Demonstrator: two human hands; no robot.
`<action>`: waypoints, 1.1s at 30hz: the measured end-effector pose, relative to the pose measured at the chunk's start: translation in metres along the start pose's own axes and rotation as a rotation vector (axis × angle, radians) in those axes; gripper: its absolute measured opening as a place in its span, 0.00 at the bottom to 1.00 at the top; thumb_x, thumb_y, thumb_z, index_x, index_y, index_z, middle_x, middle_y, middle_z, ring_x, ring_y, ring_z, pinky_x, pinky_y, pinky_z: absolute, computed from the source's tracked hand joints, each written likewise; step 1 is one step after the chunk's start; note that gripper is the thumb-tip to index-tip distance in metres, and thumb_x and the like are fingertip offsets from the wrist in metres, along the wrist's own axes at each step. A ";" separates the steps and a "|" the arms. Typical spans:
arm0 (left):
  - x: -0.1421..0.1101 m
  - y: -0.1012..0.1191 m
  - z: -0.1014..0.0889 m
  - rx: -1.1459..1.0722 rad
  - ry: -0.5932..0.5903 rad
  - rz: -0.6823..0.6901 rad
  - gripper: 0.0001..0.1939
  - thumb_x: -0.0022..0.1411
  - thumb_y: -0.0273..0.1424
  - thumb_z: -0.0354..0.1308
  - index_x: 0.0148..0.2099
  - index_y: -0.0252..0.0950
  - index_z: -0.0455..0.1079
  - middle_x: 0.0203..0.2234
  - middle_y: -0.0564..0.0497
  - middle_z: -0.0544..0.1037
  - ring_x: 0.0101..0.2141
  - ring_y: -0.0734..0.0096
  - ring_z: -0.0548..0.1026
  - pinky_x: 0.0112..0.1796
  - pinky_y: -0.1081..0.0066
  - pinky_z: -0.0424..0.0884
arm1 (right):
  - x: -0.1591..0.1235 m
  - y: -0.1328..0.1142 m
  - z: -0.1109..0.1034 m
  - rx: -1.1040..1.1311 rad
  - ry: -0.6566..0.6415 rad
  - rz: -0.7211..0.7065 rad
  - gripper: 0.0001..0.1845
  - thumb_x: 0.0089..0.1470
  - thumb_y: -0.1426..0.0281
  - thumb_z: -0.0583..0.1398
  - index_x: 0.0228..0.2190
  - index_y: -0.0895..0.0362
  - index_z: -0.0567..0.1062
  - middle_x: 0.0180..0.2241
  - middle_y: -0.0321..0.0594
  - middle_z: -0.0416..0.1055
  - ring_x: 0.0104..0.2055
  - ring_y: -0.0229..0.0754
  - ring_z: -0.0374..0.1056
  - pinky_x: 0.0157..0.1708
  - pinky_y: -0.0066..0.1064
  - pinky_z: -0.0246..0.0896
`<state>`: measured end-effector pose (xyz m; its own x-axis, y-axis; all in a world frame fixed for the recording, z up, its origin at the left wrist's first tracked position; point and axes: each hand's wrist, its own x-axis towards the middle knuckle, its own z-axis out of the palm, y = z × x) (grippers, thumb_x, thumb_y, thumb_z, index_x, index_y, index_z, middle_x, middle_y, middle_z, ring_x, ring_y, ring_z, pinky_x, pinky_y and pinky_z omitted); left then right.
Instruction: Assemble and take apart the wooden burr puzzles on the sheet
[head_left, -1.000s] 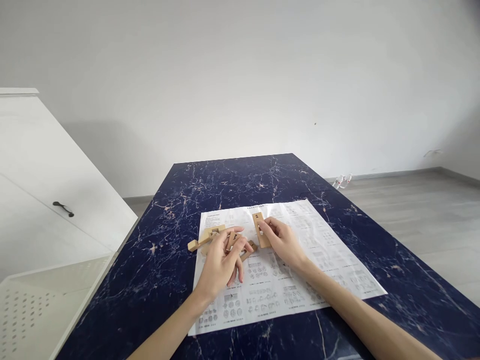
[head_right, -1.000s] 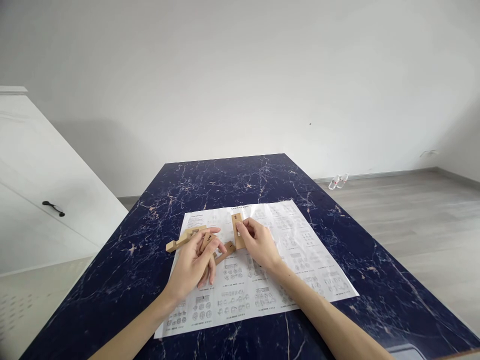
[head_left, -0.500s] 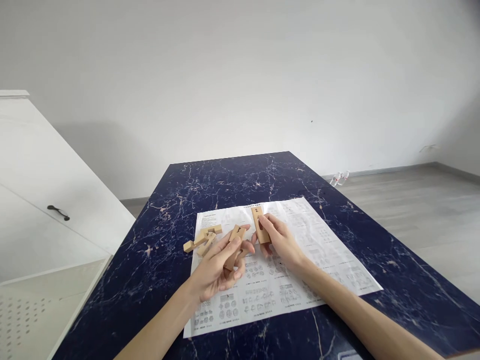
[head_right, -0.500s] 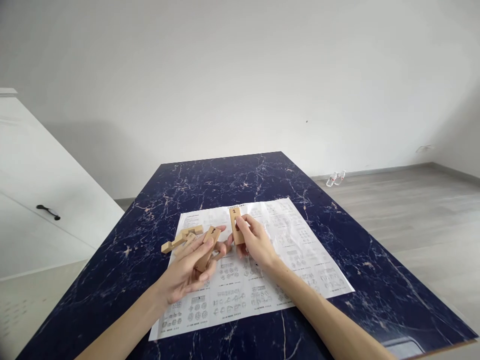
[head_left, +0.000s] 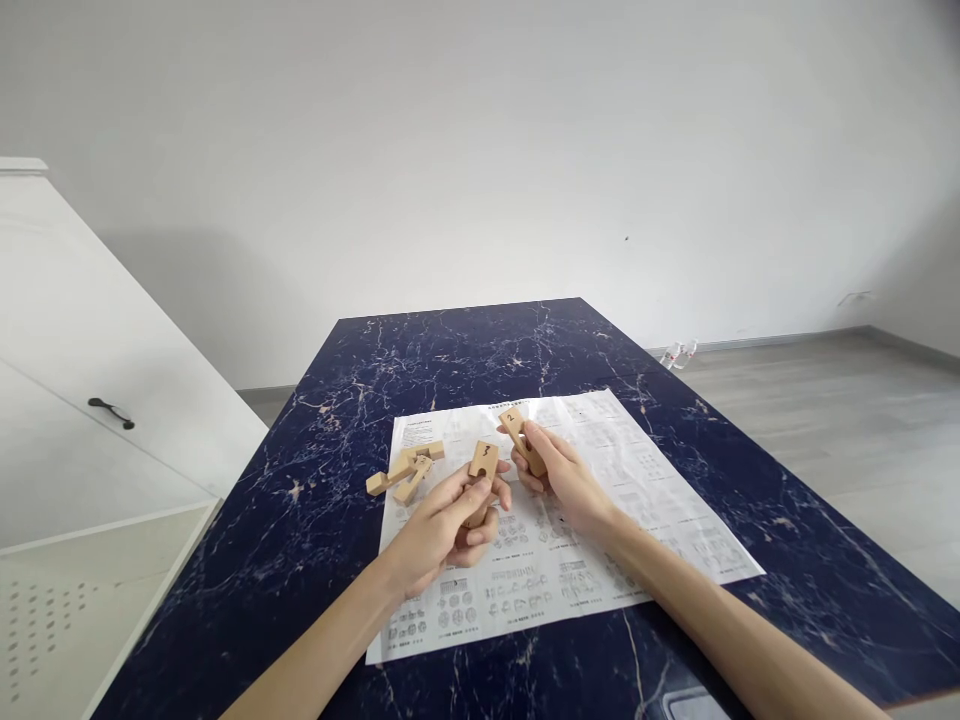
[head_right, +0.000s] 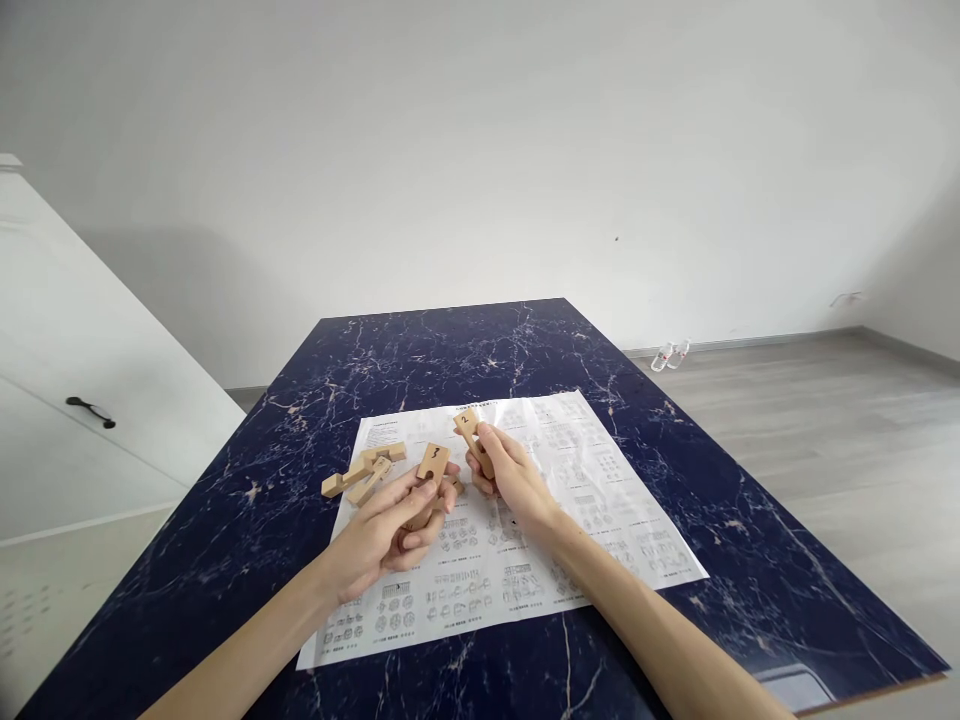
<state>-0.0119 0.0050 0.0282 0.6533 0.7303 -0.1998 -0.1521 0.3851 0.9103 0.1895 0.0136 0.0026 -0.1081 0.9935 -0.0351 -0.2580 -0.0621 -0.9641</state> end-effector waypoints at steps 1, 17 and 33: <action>0.000 0.000 0.002 0.017 -0.001 0.007 0.19 0.72 0.43 0.62 0.56 0.37 0.69 0.41 0.49 0.69 0.24 0.82 0.59 0.17 0.80 0.53 | 0.000 0.000 -0.001 0.034 -0.008 0.014 0.27 0.65 0.42 0.58 0.43 0.53 0.76 0.28 0.31 0.61 0.22 0.34 0.51 0.23 0.31 0.45; 0.005 -0.007 0.010 0.197 0.143 0.027 0.21 0.74 0.51 0.55 0.38 0.38 0.64 0.20 0.60 0.65 0.13 0.83 0.58 0.12 0.81 0.59 | -0.003 -0.002 0.006 0.107 -0.062 0.098 0.29 0.67 0.44 0.56 0.45 0.54 0.81 0.20 0.30 0.54 0.23 0.37 0.46 0.26 0.33 0.43; 0.005 -0.011 0.012 0.187 0.175 -0.027 0.22 0.73 0.55 0.54 0.41 0.40 0.61 0.28 0.60 0.60 0.17 0.85 0.51 0.15 0.81 0.54 | 0.000 0.007 0.006 0.057 -0.067 0.115 0.29 0.67 0.42 0.55 0.42 0.54 0.80 0.24 0.32 0.54 0.22 0.36 0.44 0.23 0.33 0.39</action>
<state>0.0016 -0.0024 0.0217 0.5144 0.8139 -0.2701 0.0139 0.3070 0.9516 0.1816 0.0125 -0.0030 -0.2037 0.9710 -0.1250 -0.2942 -0.1825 -0.9382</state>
